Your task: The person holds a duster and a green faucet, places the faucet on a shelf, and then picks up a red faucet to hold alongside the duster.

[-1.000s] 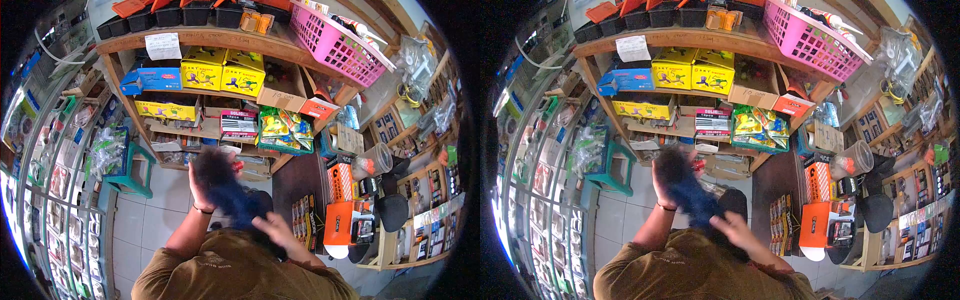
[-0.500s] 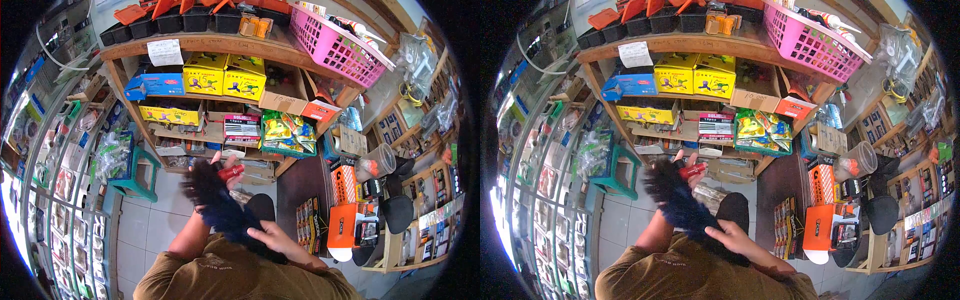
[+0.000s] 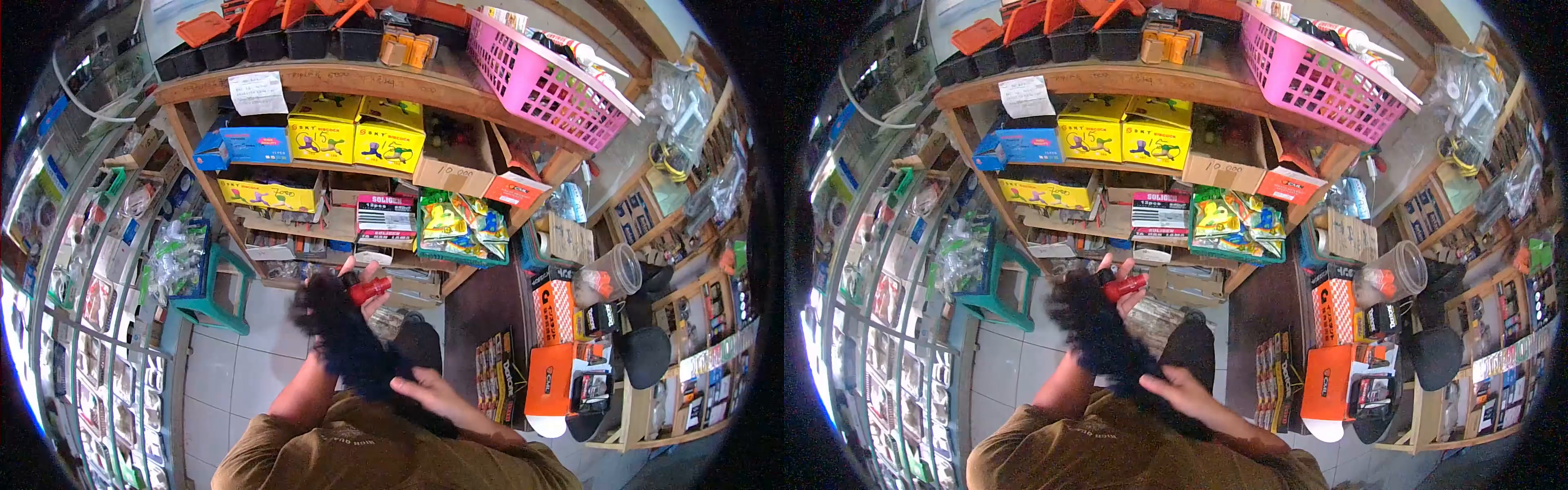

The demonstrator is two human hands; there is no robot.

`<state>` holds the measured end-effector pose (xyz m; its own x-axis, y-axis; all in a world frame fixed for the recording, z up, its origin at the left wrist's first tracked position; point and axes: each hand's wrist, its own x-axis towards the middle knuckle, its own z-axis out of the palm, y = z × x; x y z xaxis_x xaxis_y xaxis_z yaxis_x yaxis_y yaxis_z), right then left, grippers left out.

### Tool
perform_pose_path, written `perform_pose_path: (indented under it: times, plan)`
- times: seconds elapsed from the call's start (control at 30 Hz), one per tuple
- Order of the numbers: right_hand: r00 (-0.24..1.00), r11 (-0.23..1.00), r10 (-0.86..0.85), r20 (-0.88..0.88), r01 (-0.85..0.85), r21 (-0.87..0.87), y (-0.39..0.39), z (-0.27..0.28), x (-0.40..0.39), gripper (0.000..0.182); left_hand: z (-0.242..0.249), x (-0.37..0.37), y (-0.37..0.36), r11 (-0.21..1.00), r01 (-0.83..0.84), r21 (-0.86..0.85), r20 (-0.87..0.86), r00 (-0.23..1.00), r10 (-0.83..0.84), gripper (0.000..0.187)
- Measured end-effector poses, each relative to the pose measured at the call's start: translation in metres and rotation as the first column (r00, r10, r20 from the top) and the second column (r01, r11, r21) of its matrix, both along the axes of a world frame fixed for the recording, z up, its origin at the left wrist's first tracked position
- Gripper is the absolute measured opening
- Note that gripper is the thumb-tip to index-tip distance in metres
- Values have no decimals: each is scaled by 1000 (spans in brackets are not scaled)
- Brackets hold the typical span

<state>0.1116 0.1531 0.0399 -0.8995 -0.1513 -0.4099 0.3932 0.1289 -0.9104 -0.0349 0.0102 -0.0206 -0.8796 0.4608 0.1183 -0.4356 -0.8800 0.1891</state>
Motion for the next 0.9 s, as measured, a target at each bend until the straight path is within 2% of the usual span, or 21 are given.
perform_pose_path:
  times: [0.03, 0.07, 0.1, 0.13, 0.17, 0.23, 0.3, 0.37, 0.4, 0.43, 0.47, 0.5, 0.57, 0.6, 0.63, 0.67, 0.7, 0.73, 0.8, 0.83, 0.9]
  plan:
    - [998, 992, -46, 44, 40, 118, 8, -3, -3, 33, 14, 4, 0, 999, 15, 44, -40, 999, -13, 66]
    - [968, 958, -224, 109, 239, -159, 11, 4, -3, 31, 27, 9, -2, 998, -1, 65, 141, 990, -9, 69]
    - [955, 905, -275, 110, 296, -307, 15, 10, -5, 28, 21, -2, -5, 751, 313, 582, -202, 950, -239, 74]
    - [972, 950, -232, 39, 235, -204, 14, 1, -1, 27, 16, 2, -6, 939, 122, 323, 39, 989, -142, 74]
    - [983, 980, -181, -28, 178, -93, 13, -8, 4, 26, 13, 5, -4, 999, -30, -11, 230, 973, 32, 73]
    - [987, 992, 125, 105, -128, 21, 8, 17, 5, 25, 20, 6, 8, 991, -6, -136, -53, 999, -1, 73]
    - [997, 997, 70, 38, -69, -43, 12, 8, 7, 25, 21, 5, 11, 998, 61, -12, -55, 997, -62, 74]
    - [952, 885, -304, 22, 291, -363, 20, -1, 8, 24, -19, -2, 7, 790, 200, 580, 70, 954, -293, 76]
    - [946, 884, -321, -41, 284, -371, 20, -6, 13, 22, -50, -14, 10, 768, 371, 523, -249, 928, -278, 77]
    - [946, 883, -323, -39, 286, -372, 17, -3, 16, 22, -21, -4, 15, 767, 372, 522, -248, 927, -281, 77]
    - [984, 959, -159, -75, 136, -250, 13, 2, 20, 21, 9, 10, 21, 959, 188, 214, -79, 982, -174, 76]
    - [996, 992, 12, -89, -23, -121, 11, 4, 23, 20, 37, 20, 27, 988, 11, -155, 37, 999, -5, 75]
    - [995, 995, -102, -9, 102, 16, 28, -27, 25, 22, 33, 21, 25, 983, -15, -181, 82, 996, 31, 73]
    - [968, 949, -251, -13, 243, -202, 26, -13, 23, 26, 14, 17, 17, 974, 125, 191, 53, 989, -137, 72]
    - [921, 839, -389, 15, 361, -407, 25, 1, 19, 30, 7, 17, 13, 809, 256, 529, -40, 960, -278, 73]
    - [940, 875, -336, -58, 288, -388, 27, -3, 21, 32, 4, 20, 12, 933, 150, 328, 13, 987, -163, 71]
    - [944, 880, -325, -61, 279, -386, 26, -4, 24, 32, 11, 23, 15, 933, 140, 331, 11, 988, -153, 71]
    - [990, 969, -139, -20, 131, -207, 24, -4, 27, 29, 23, 26, 20, 995, 67, 72, -27, 998, -65, 72]
    - [994, 997, 81, 72, -80, -22, 21, 9, 27, 24, 35, 34, 21, 940, -80, -330, -74, 996, 59, 77]
    - [993, 995, 96, 67, -94, -26, 21, 10, 27, 24, 35, 37, 16, 938, -95, -334, -79, 994, 73, 77]
    - [968, 943, -240, -73, 215, -254, 32, 14, 24, 22, 37, 37, 1, 995, -37, -95, -48, 998, 32, 78]
